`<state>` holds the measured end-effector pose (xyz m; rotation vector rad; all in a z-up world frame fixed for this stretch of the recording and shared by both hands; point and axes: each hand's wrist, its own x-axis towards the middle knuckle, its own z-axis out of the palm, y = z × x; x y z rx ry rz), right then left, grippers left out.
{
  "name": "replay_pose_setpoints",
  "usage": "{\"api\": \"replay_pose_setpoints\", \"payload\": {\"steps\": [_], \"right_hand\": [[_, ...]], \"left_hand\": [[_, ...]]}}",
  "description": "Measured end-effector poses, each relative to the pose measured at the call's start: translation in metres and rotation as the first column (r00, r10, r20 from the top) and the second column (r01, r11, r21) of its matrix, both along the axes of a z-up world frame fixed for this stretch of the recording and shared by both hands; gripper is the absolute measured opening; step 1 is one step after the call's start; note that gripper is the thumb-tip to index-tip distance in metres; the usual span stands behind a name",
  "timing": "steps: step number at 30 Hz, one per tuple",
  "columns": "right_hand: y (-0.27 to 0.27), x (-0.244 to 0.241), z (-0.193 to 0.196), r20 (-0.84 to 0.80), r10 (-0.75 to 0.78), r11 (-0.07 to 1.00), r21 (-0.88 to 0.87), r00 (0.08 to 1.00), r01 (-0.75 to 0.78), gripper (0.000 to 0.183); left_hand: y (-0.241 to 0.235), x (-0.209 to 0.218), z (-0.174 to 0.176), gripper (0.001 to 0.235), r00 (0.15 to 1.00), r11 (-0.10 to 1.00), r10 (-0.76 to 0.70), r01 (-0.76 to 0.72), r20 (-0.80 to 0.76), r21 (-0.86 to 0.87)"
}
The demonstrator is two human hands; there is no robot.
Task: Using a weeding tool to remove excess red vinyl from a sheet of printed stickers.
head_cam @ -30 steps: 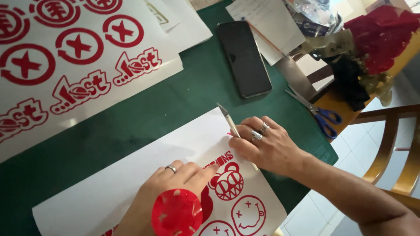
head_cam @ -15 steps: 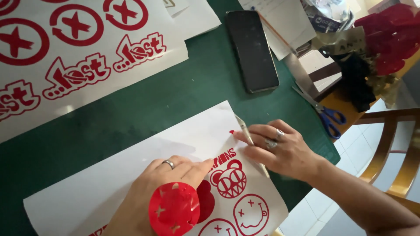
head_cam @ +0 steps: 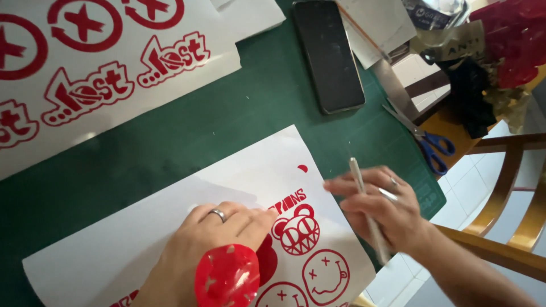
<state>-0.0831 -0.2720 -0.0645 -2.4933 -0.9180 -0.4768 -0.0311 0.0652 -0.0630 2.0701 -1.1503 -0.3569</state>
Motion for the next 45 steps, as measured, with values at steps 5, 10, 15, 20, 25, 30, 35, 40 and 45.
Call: {"api": "replay_pose_setpoints", "payload": {"steps": [5,10,15,20,25,30,35,40,45], "right_hand": [[0.013,-0.039,0.013,-0.092,-0.010,0.990,0.140,0.996,0.023,0.041],[0.033,-0.052,0.010,-0.162,-0.006,0.955,0.293,0.987,0.054,0.031],[0.035,-0.056,0.005,-0.284,0.040,0.973,0.230,0.958,0.027,0.022],[0.035,-0.048,0.009,-0.358,0.073,0.972,0.235,0.931,0.014,0.019],[0.039,-0.042,0.012,-0.360,0.116,0.963,0.268,0.926,-0.017,0.018],[0.039,-0.041,0.012,-0.382,0.098,0.974,0.225,0.919,-0.010,0.015],[0.041,-0.039,0.012,-0.377,0.107,0.970,0.242,0.920,-0.013,0.015],[0.040,-0.040,0.010,-0.369,0.103,0.975,0.220,0.924,-0.021,0.019],[0.040,-0.041,0.009,-0.375,0.098,0.976,0.218,0.922,-0.014,0.016]], "left_hand": [[-0.003,-0.011,-0.018,0.045,0.970,0.998,-0.007,-0.008,0.241,0.063],[-0.007,-0.019,-0.022,0.036,0.898,0.995,0.054,-0.088,0.437,0.056],[-0.007,-0.021,-0.021,0.043,0.915,0.989,-0.022,-0.039,0.402,0.143],[-0.005,-0.023,-0.020,0.046,0.927,0.989,-0.031,-0.025,0.373,0.146],[-0.001,-0.022,-0.022,0.052,0.917,0.989,-0.055,-0.005,0.394,0.148],[0.000,-0.024,-0.025,0.045,0.894,0.989,-0.037,-0.033,0.447,0.147],[0.000,-0.024,-0.028,0.051,0.918,0.988,-0.063,0.003,0.392,0.153],[0.001,-0.021,-0.032,0.068,0.919,0.987,-0.099,0.042,0.382,0.153],[-0.001,-0.021,-0.029,0.066,0.939,0.987,-0.087,0.035,0.333,0.160]]}}
